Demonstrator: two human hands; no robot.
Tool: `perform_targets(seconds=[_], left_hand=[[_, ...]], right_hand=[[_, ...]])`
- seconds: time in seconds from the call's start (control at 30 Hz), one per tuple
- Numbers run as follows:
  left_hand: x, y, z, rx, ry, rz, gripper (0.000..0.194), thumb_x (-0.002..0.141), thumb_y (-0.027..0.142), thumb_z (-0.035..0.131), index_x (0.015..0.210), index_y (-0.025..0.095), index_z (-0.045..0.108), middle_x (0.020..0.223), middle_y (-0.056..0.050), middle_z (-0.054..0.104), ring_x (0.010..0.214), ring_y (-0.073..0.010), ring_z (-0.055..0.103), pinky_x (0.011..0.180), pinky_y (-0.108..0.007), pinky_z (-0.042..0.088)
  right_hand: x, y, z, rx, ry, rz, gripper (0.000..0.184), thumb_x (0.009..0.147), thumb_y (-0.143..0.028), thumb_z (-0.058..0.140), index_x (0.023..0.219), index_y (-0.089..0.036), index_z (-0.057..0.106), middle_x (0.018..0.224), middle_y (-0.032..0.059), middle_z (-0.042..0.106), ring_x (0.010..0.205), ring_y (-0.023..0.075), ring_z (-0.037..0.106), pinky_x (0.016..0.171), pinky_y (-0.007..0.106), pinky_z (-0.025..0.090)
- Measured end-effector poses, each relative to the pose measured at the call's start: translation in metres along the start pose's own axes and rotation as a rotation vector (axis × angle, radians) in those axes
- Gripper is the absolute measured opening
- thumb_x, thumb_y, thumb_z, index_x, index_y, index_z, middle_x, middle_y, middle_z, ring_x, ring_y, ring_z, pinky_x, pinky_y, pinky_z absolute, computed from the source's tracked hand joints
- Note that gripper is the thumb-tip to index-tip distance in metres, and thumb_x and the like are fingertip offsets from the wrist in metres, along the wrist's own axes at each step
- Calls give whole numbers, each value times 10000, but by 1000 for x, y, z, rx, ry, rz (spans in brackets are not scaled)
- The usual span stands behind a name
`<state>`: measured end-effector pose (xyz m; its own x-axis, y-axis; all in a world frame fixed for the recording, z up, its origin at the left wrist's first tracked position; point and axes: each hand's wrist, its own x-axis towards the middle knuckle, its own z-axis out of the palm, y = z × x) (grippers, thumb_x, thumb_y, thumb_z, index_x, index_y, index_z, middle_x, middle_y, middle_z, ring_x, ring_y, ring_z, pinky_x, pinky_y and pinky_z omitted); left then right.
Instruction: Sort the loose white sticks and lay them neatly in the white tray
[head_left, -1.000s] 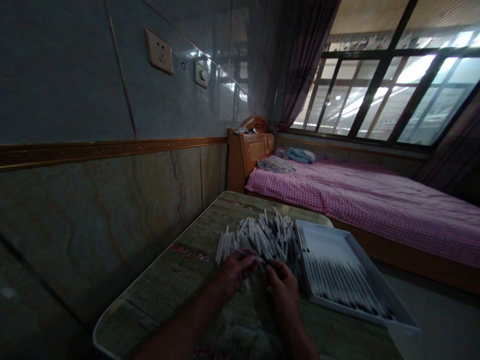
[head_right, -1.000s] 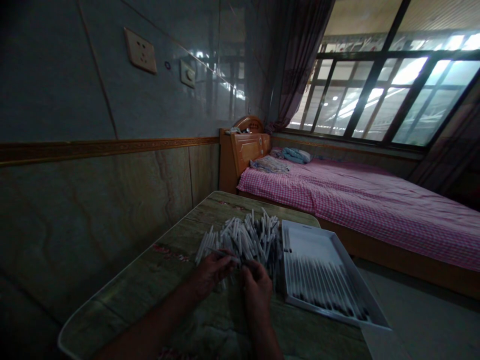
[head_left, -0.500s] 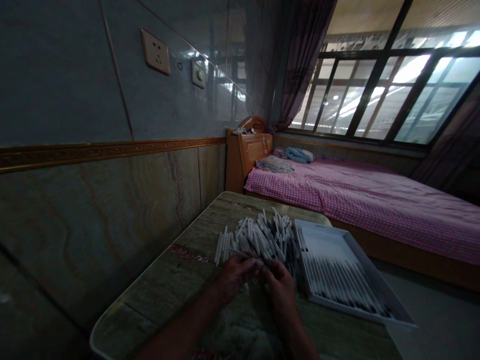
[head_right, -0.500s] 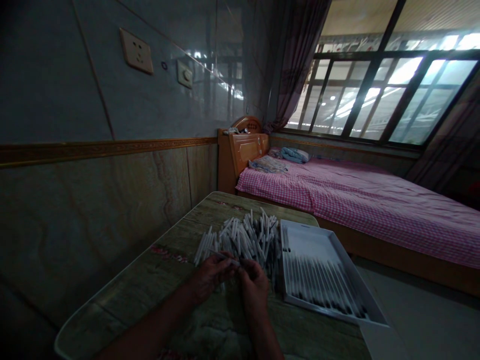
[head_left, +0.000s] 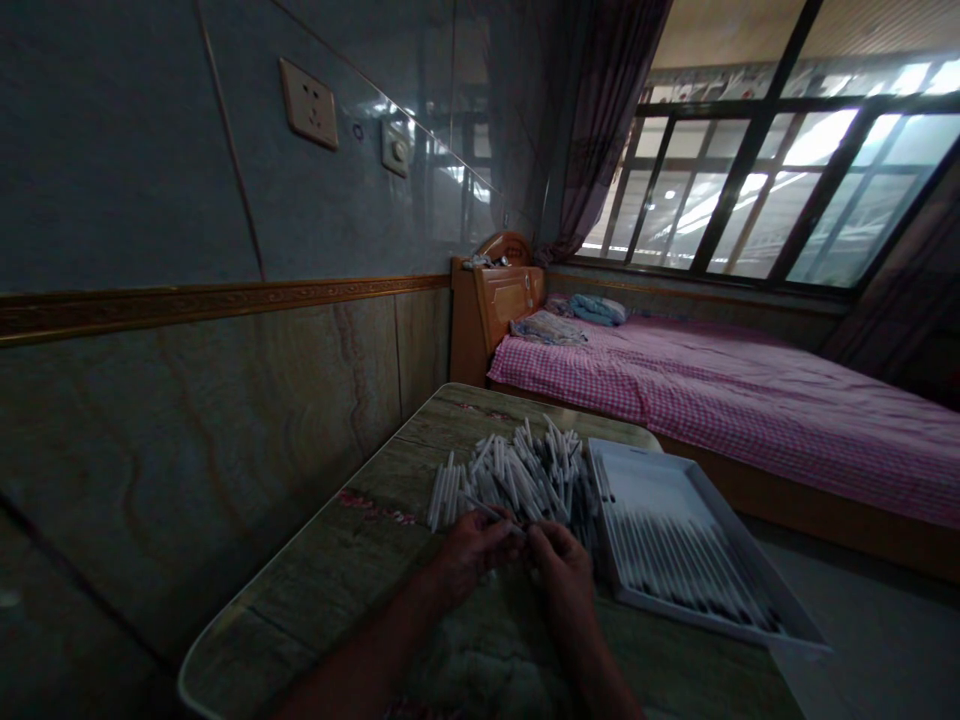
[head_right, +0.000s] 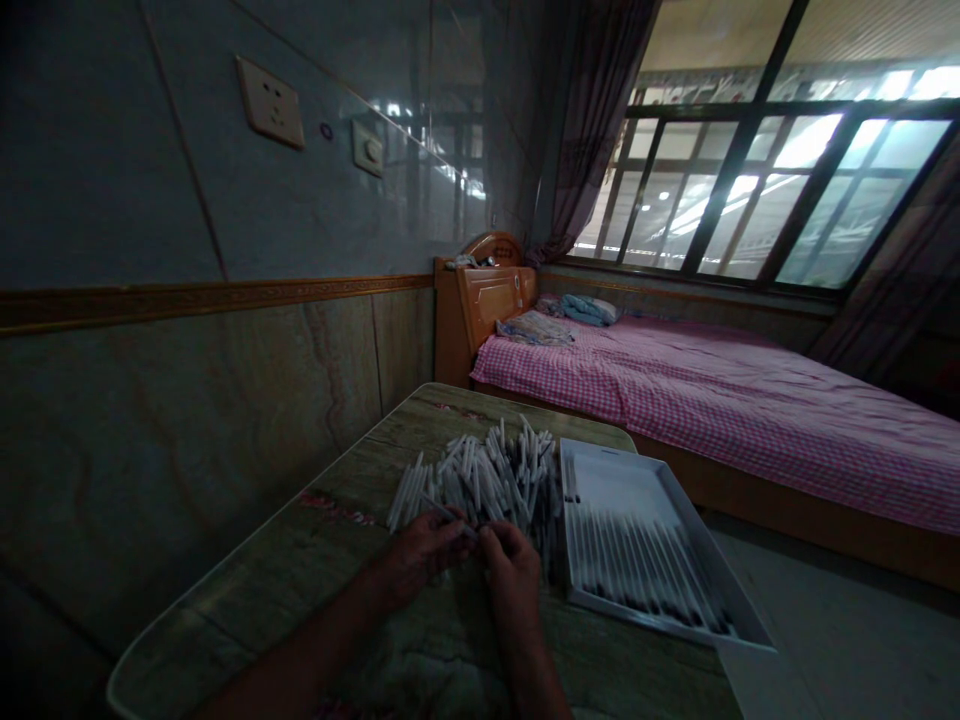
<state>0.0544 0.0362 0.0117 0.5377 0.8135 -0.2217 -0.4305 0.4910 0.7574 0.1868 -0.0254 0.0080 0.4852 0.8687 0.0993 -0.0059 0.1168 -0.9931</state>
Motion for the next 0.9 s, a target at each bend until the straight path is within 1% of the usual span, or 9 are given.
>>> perform_targets(seconds=[0.1, 0.17, 0.23, 0.37, 0.47, 0.6, 0.7, 0.8, 0.9], left_hand=[[0, -1, 0, 14, 2, 3, 296, 610, 221, 818, 816, 142, 621, 736, -38, 719, 657, -172, 696, 619, -263, 547], [0, -1, 0, 20, 7, -3, 297, 612, 219, 816, 820, 141, 618, 742, -38, 718, 661, -173, 696, 624, -267, 547], [1, -2, 1, 25, 18, -3, 297, 609, 222, 817, 810, 142, 615, 737, -33, 714, 654, -170, 694, 617, -263, 544], [0, -1, 1, 28, 17, 2, 315, 588, 232, 833, 796, 146, 612, 723, -23, 707, 641, -165, 690, 603, -252, 536], [-1, 0, 2, 23, 11, -4, 321, 593, 245, 833, 809, 142, 620, 726, -31, 710, 643, -159, 689, 610, -244, 534], [-1, 0, 2, -13, 10, -9, 305, 603, 228, 830, 806, 136, 621, 724, -36, 718, 640, -146, 686, 596, -222, 531], [2, 1, 2, -73, 30, 17, 279, 622, 192, 817, 808, 144, 614, 730, -26, 721, 651, -138, 689, 617, -214, 538], [6, 1, 0, -122, 71, 56, 253, 643, 162, 800, 808, 144, 610, 735, -21, 725, 666, -135, 695, 624, -206, 545], [7, 2, -1, -143, 92, 68, 233, 656, 145, 787, 811, 137, 613, 747, -31, 732, 673, -134, 698, 623, -200, 549]], right_hand=[[1, -2, 0, -20, 19, 1, 312, 637, -475, 701, 654, -165, 666, 553, -19, 589, 540, 139, 524, 517, 234, 411], [0, -2, -1, -32, 28, -21, 289, 646, -452, 697, 655, -165, 665, 558, -14, 597, 539, 140, 526, 515, 235, 420], [0, -3, -2, -39, 14, -55, 280, 669, -437, 686, 717, -161, 684, 613, 3, 635, 566, 148, 547, 530, 239, 439], [-1, -2, -5, -103, -79, -138, 316, 759, -420, 606, 930, -180, 721, 786, 40, 700, 688, 179, 601, 610, 259, 471], [-1, -3, -6, -151, -104, -171, 292, 782, -403, 573, 914, -195, 729, 781, 36, 699, 699, 183, 604, 612, 259, 467], [-2, -5, -3, -80, -85, -113, 250, 752, -392, 604, 843, -180, 700, 686, 14, 666, 615, 163, 576, 565, 247, 450], [-1, -3, -1, 21, -19, -42, 230, 705, -387, 654, 799, -177, 661, 632, -13, 633, 572, 144, 555, 548, 239, 439], [1, 4, 0, 114, 52, 15, 279, 662, -411, 693, 805, -176, 645, 613, -27, 616, 534, 130, 531, 525, 239, 431], [4, 11, 0, 127, 90, 28, 311, 632, -415, 718, 815, -171, 657, 646, -18, 628, 556, 131, 533, 525, 238, 433]])
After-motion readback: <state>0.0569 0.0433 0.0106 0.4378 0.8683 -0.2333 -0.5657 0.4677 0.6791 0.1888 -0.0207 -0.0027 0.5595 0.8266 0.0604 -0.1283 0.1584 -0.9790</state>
